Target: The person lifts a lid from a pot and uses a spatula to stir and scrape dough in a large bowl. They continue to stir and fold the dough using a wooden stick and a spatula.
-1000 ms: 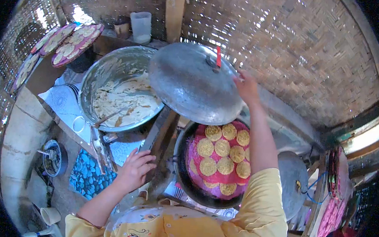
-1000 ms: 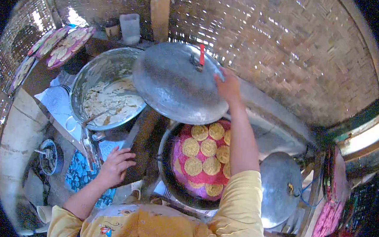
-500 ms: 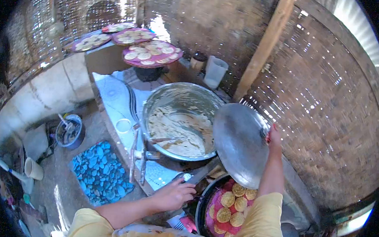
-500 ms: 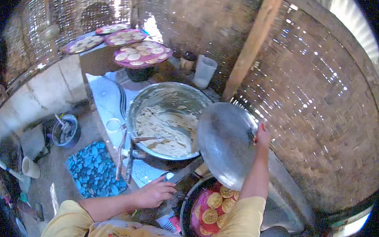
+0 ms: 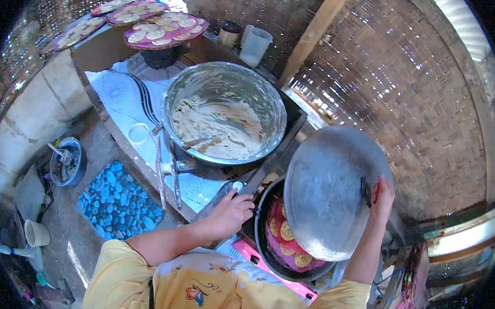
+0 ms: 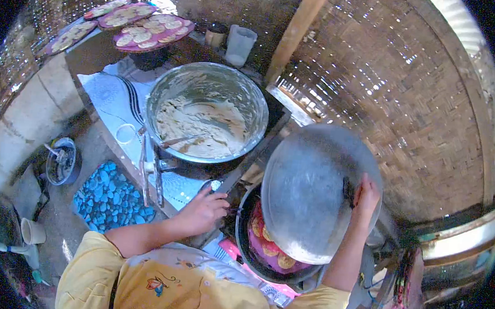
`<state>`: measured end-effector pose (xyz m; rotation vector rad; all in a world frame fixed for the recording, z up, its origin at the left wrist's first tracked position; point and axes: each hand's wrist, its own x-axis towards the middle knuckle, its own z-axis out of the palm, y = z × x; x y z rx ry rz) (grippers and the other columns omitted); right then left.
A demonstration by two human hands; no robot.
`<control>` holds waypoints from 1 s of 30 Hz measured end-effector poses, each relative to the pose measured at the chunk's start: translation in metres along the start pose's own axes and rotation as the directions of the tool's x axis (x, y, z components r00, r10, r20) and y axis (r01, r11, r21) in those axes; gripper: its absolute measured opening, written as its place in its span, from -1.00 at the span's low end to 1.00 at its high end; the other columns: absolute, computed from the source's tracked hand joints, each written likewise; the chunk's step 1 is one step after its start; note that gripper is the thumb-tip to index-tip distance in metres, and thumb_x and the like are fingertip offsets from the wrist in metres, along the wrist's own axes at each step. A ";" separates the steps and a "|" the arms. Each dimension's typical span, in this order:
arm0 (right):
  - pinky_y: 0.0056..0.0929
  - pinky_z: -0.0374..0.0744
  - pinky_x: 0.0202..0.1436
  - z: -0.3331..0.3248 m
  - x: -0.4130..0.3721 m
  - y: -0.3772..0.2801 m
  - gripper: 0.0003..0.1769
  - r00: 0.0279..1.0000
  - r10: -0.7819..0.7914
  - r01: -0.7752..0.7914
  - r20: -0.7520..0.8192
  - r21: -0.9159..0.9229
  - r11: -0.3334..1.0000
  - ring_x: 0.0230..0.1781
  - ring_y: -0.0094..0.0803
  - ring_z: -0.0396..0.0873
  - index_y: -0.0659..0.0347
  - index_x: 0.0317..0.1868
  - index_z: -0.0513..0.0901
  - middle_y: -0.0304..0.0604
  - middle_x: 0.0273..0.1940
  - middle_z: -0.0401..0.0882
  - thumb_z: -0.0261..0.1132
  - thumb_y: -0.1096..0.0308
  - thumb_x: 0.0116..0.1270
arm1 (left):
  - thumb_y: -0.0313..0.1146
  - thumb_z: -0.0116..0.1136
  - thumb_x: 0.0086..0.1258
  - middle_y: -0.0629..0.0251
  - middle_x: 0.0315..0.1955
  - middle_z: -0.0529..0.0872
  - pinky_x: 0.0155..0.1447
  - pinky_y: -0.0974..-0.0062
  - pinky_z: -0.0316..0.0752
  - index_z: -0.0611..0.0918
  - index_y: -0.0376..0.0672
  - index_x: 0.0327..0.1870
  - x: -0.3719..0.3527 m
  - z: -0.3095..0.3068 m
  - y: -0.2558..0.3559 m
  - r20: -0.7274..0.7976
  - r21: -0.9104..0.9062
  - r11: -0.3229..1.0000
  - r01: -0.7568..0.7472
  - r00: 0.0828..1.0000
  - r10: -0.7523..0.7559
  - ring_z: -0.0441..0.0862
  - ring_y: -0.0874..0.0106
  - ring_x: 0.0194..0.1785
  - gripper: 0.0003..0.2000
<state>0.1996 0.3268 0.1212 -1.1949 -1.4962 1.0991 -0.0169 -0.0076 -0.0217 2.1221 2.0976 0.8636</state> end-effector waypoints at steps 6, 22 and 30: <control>-0.70 0.11 -0.76 -0.047 -0.047 0.061 -0.77 0.993 -0.025 0.014 -0.114 -0.099 0.995 -0.79 -0.73 0.19 0.09 -0.51 0.53 -0.45 -0.72 0.30 0.26 0.19 0.24 | -0.50 0.13 -0.08 0.28 -0.08 0.58 0.32 0.00 0.11 0.65 -0.13 -0.34 -0.001 -0.001 0.002 -0.017 -0.006 1.000 -0.017 1.000 0.017 0.35 0.26 0.23 -0.78; -0.67 0.13 -0.70 -0.019 -0.060 0.193 -0.73 0.995 0.094 -0.094 -0.043 0.000 0.996 -0.76 -0.70 0.21 0.17 -0.53 0.56 -0.43 -0.72 0.31 0.31 0.20 0.21 | -0.53 0.13 -0.06 0.30 -0.13 0.61 0.32 -0.01 0.11 0.66 -0.13 -0.39 0.000 0.002 0.001 -0.024 -0.012 1.000 0.011 1.000 -0.011 0.38 0.29 0.21 -0.83; -0.63 0.08 -0.80 -0.025 -0.046 0.216 -0.70 0.993 0.114 -0.111 0.011 -0.127 0.986 -0.84 -0.67 0.17 0.18 -0.50 0.55 -0.40 -0.76 0.29 0.25 0.15 0.26 | -0.50 0.10 -0.04 0.27 -0.10 0.58 0.30 -0.04 0.10 0.62 -0.17 -0.39 -0.001 0.001 0.001 -0.014 -0.026 1.000 0.015 1.000 -0.015 0.33 0.30 0.24 -0.84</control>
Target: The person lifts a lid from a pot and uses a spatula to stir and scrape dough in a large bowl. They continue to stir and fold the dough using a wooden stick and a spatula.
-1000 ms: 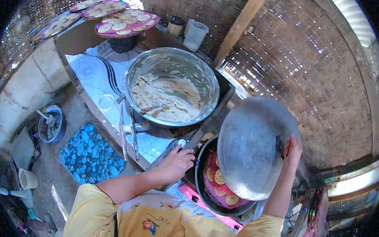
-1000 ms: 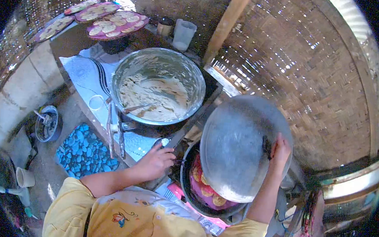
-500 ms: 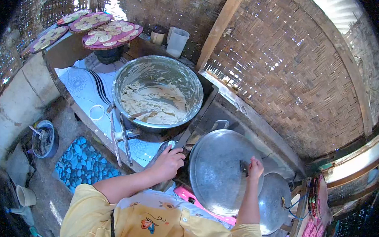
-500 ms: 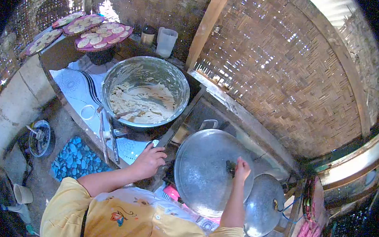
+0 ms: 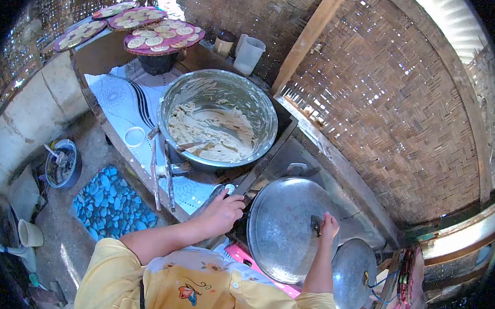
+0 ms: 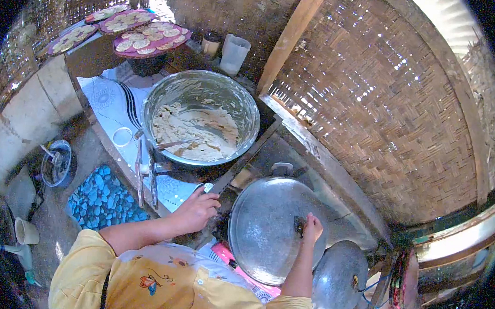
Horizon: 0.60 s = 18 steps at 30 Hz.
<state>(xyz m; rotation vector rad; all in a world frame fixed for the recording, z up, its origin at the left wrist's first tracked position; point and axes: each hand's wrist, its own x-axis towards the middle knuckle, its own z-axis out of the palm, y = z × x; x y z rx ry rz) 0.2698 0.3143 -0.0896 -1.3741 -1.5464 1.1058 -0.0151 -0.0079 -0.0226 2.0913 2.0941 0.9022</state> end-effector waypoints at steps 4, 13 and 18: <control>-0.61 0.11 -0.83 -0.003 0.008 0.003 -0.68 0.999 -0.009 0.012 0.040 -0.095 0.995 -0.85 -0.65 0.20 0.20 -0.47 0.55 -0.37 -0.76 0.30 0.23 0.12 0.28 | -0.51 0.10 -0.05 0.25 -0.10 0.58 0.31 -0.03 0.10 0.62 -0.18 -0.41 0.001 -0.001 0.001 0.001 0.009 1.000 0.011 1.000 -0.011 0.34 0.29 0.23 -0.85; -0.32 0.50 -0.37 -0.003 -0.023 -0.045 -0.69 0.985 -0.156 0.161 0.068 -0.664 0.731 -0.47 -0.28 0.54 0.26 -0.22 0.61 -0.10 -0.46 0.55 0.23 0.16 0.24 | -0.53 0.09 -0.04 0.28 -0.14 0.60 0.33 -0.01 0.08 0.62 -0.18 -0.40 0.001 0.001 0.000 -0.047 -0.021 1.000 0.007 0.999 -0.008 0.40 0.30 0.19 -0.85; -0.19 0.40 0.11 0.053 -0.061 -0.115 -0.59 0.691 -0.701 0.636 0.177 -0.610 0.473 0.05 -0.04 0.43 0.28 0.01 0.52 0.08 -0.01 0.48 0.29 0.34 0.14 | -0.42 0.09 -0.02 0.30 -0.11 0.58 0.30 -0.06 0.09 0.59 -0.12 -0.42 0.002 0.003 -0.002 0.003 0.056 0.998 -0.023 1.000 0.023 0.38 0.32 0.20 -0.88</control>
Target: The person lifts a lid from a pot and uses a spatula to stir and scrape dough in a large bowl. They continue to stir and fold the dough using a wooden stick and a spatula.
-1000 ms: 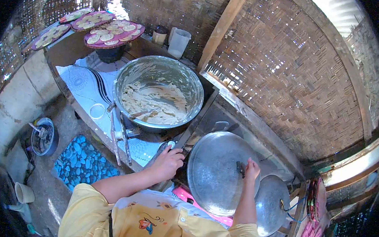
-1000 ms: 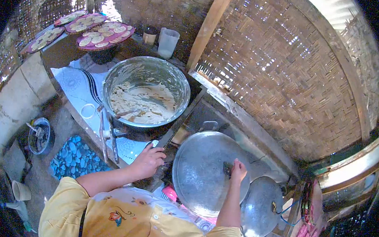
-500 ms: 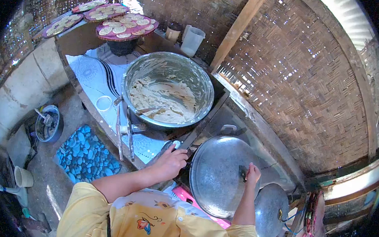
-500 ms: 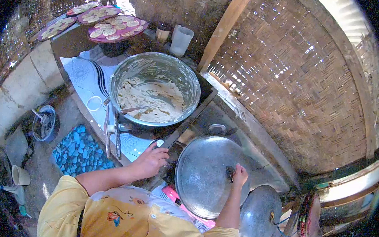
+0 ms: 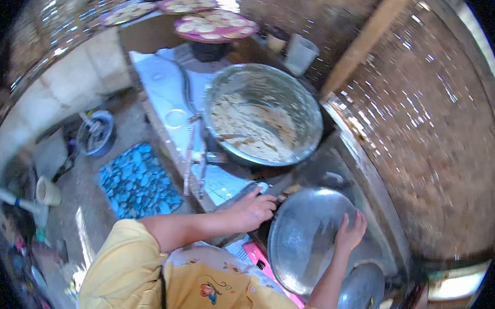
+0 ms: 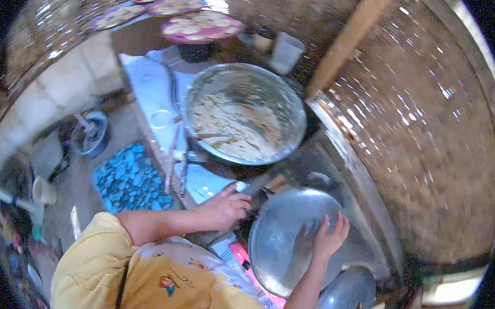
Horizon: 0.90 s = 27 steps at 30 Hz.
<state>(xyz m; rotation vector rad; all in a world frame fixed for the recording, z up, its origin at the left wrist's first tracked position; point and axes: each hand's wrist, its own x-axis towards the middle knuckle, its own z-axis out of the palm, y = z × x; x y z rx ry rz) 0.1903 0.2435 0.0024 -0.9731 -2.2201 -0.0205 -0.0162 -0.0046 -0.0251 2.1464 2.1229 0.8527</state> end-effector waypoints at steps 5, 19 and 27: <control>-0.22 0.40 0.11 0.006 0.004 -0.125 -0.67 0.955 -0.296 0.254 0.009 0.491 0.833 0.02 -0.05 0.45 0.32 -0.04 0.54 0.07 -0.04 0.50 0.25 0.40 0.17 | -0.41 0.09 -0.02 0.25 -0.10 0.58 0.33 0.00 0.11 0.60 -0.19 -0.35 -0.001 -0.011 0.009 0.027 0.007 1.000 -0.008 1.000 0.008 0.38 0.31 0.19 -0.81; -0.31 0.47 -0.05 0.043 -0.054 -0.213 -0.83 0.936 -0.229 0.035 0.266 0.576 0.816 -0.19 -0.18 0.53 0.30 -0.24 0.60 -0.03 -0.25 0.56 0.25 0.44 0.15 | -0.45 0.07 0.13 0.28 -0.12 0.59 -0.06 0.28 0.39 0.56 -0.16 -0.18 -0.226 -0.104 -0.098 -0.152 -0.121 0.977 -0.175 0.976 0.156 0.54 0.32 -0.13 -0.79; -0.37 0.54 -0.15 0.046 -0.073 -0.265 -0.81 0.990 0.046 -0.083 0.131 0.289 0.954 -0.23 -0.21 0.54 0.34 -0.20 0.59 -0.02 -0.22 0.53 0.22 0.43 0.20 | -0.52 0.15 0.10 0.27 -0.17 0.66 -0.09 0.36 0.44 0.61 -0.10 -0.23 -0.379 -0.147 -0.158 -0.189 -0.222 0.891 0.396 0.879 -0.437 0.59 0.28 -0.14 -0.80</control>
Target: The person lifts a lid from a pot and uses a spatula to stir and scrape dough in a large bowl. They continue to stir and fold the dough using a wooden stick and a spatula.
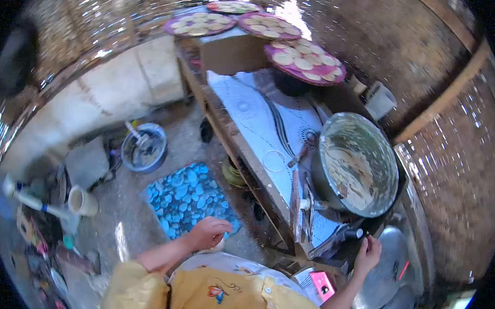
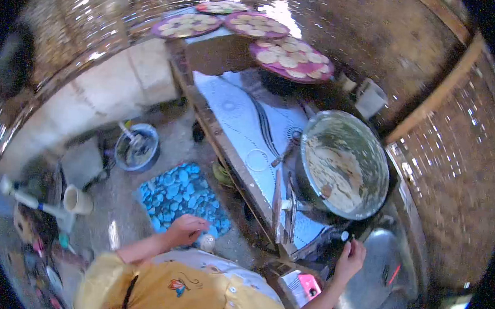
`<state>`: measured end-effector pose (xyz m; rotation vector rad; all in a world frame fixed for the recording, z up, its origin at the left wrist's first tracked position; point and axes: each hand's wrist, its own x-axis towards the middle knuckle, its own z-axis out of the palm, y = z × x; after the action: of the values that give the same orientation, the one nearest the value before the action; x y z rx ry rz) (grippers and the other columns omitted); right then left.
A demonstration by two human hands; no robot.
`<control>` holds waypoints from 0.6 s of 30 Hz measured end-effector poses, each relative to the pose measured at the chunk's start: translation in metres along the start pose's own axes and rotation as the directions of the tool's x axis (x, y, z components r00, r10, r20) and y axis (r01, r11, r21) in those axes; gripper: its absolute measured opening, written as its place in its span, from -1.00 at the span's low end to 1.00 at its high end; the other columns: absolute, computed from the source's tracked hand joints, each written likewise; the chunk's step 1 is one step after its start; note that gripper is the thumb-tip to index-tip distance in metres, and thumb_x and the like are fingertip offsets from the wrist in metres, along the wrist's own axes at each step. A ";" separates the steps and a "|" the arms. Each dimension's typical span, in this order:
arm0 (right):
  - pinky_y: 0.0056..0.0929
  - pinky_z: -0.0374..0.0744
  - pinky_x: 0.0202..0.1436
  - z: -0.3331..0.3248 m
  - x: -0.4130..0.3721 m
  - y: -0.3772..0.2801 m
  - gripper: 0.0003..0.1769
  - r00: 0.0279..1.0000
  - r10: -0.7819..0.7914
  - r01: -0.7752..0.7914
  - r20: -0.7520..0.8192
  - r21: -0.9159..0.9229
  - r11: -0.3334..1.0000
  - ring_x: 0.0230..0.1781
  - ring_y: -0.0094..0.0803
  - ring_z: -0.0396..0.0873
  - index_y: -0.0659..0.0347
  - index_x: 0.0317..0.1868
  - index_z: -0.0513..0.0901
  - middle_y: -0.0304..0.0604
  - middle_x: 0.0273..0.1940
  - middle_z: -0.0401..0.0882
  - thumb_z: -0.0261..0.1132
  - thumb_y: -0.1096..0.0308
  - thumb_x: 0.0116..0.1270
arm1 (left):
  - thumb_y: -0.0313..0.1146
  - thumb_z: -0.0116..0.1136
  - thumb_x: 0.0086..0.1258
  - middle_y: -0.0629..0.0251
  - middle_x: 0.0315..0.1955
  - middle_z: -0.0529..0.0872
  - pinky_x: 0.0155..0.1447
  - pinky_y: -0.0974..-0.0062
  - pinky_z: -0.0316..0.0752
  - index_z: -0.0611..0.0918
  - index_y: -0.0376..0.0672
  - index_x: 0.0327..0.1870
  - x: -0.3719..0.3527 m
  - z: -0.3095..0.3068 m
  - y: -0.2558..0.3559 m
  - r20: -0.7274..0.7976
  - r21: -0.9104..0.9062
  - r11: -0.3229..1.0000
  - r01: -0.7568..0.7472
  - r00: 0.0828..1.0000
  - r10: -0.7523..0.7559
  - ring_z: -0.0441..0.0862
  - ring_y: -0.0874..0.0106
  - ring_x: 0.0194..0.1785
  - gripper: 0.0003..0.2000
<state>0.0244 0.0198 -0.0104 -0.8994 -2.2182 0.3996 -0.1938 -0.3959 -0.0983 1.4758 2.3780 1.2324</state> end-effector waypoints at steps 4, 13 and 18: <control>-0.37 0.53 -0.14 0.008 0.001 -0.041 -0.78 0.996 0.084 -0.086 -0.042 -0.043 0.995 -0.26 -0.20 0.56 0.31 -0.17 0.60 -0.02 -0.26 0.56 0.24 0.44 0.16 | -0.58 0.12 0.12 0.20 -0.26 0.68 -0.07 0.39 0.52 0.64 -0.15 -0.28 -0.019 0.003 -0.014 -0.293 -0.151 0.976 0.159 0.936 -0.198 0.63 0.27 -0.15 -0.83; -0.34 0.53 -0.30 0.078 0.062 -0.124 -0.74 0.982 -0.063 0.076 0.177 -0.068 0.995 -0.43 -0.23 0.56 0.21 -0.22 0.66 -0.01 -0.30 0.58 0.32 0.28 0.09 | -0.64 0.10 0.08 0.19 -0.27 0.68 -0.13 0.41 0.53 0.62 -0.19 -0.30 -0.032 -0.030 -0.045 -0.244 -0.172 0.976 0.134 0.954 -0.174 0.64 0.25 -0.19 -0.81; -0.12 0.52 -0.22 0.105 0.109 -0.107 -0.65 0.935 0.026 0.072 0.355 -0.260 0.963 -0.35 0.02 0.55 0.24 -0.37 0.66 0.08 -0.36 0.58 0.22 0.08 0.10 | -0.69 0.09 0.04 0.15 -0.33 0.68 -0.17 0.41 0.52 0.61 -0.21 -0.35 -0.008 -0.042 -0.050 -0.268 -0.169 0.980 0.103 0.952 -0.147 0.64 0.25 -0.24 -0.81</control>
<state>-0.1579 0.0182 0.0226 -1.0038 -2.6631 0.2678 -0.2444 -0.4376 -0.1059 1.1526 2.4309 1.6452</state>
